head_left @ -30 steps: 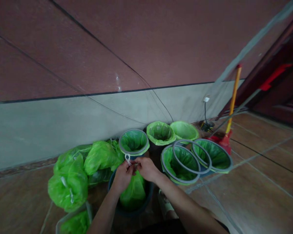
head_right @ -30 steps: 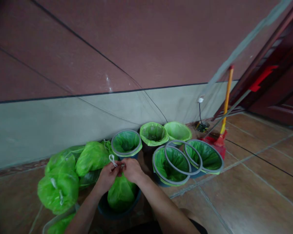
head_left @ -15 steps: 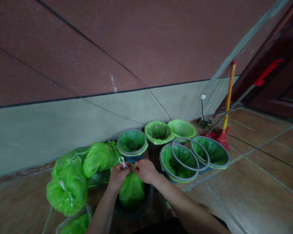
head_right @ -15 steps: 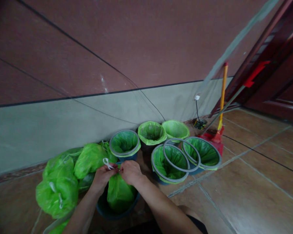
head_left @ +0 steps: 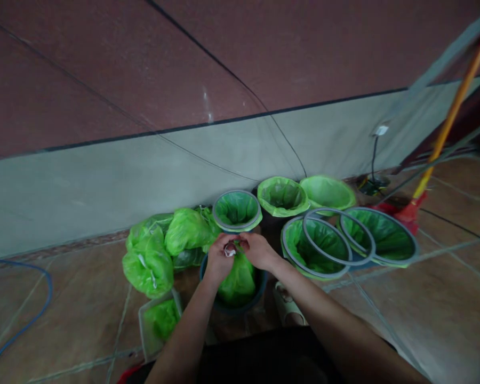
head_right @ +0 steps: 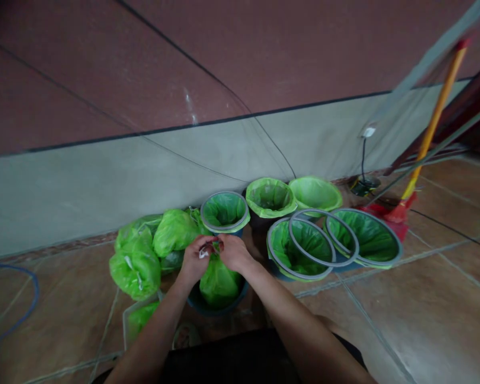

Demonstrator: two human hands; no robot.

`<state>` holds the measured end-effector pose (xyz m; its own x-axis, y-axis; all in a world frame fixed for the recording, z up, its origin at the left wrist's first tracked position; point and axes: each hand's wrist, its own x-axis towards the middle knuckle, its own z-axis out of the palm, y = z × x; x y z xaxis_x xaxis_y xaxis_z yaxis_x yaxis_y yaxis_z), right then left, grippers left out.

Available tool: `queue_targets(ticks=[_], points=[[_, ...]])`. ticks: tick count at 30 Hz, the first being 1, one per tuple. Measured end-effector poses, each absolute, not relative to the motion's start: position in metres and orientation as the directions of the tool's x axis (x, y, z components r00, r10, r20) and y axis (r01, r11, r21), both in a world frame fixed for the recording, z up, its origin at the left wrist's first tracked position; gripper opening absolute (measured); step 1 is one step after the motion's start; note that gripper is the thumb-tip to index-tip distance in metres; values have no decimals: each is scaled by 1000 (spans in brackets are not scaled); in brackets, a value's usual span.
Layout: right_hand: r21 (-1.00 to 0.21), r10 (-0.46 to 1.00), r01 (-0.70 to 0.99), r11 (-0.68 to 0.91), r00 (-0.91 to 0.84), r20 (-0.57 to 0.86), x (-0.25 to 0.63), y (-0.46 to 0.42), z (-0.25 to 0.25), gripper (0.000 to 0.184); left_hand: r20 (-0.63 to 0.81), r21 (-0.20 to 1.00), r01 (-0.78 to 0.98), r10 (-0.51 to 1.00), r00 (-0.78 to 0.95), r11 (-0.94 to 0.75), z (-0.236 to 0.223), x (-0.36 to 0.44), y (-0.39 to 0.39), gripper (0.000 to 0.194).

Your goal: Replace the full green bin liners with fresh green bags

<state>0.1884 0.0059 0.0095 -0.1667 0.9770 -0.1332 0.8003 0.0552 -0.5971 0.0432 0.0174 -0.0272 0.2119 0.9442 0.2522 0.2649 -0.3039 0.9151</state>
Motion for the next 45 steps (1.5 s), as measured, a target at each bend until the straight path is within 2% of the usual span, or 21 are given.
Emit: queue_targets(ticks=[2,5,9,13,17,20,23,25,26,30,33,36,38,40,42,45], points=[[-680,980,731,53,-170,-107,189,7,9,30,339,883,263,917,212,-388,-23,43,17,29],[-793,981,607,44,-176,-80,191,9,6,28,361,868,297,916,174,-398,-18,42,17,27],[-876,984,477,68,-177,-20,191,11,0,28,258,912,306,962,94,-274,-19,43,18,22],[-912,989,409,32,-143,-29,191,13,-3,29,157,947,264,980,120,-184,-19,46,16,18],[-878,991,478,-18,-111,-80,193,15,-1,27,66,969,227,990,127,-94,-18,47,15,11],[-814,988,579,31,-142,-64,196,14,4,25,-35,994,108,989,144,20,-20,47,17,11],[-619,977,761,194,-210,49,200,12,10,26,-130,988,-52,968,217,145,-22,45,19,21],[-478,957,830,287,-273,99,201,10,13,27,-158,973,-125,955,252,193,-23,43,19,26],[-446,951,841,306,-293,100,202,9,13,27,-161,969,-143,954,253,201,-23,43,18,27],[-532,953,805,262,-303,11,202,8,14,27,-147,974,-136,964,224,180,-21,42,18,27],[-580,952,784,222,-303,-46,200,8,16,28,-119,989,-63,971,205,135,-22,41,19,25],[-510,965,840,187,-253,-62,199,8,15,28,-48,986,167,986,157,21,-24,35,22,21],[-403,975,905,132,-193,-113,200,7,12,27,-14,904,424,989,147,-50,-28,29,24,18],[-293,973,954,69,-129,-190,202,6,7,26,-27,772,631,989,144,-71,-32,22,24,18],[-237,965,971,38,-97,-243,204,6,0,27,-61,676,734,989,134,-57,-38,16,24,17],[-245,957,968,48,-115,-268,206,7,-10,28,-118,617,785,982,149,-45,-45,11,22,13]])
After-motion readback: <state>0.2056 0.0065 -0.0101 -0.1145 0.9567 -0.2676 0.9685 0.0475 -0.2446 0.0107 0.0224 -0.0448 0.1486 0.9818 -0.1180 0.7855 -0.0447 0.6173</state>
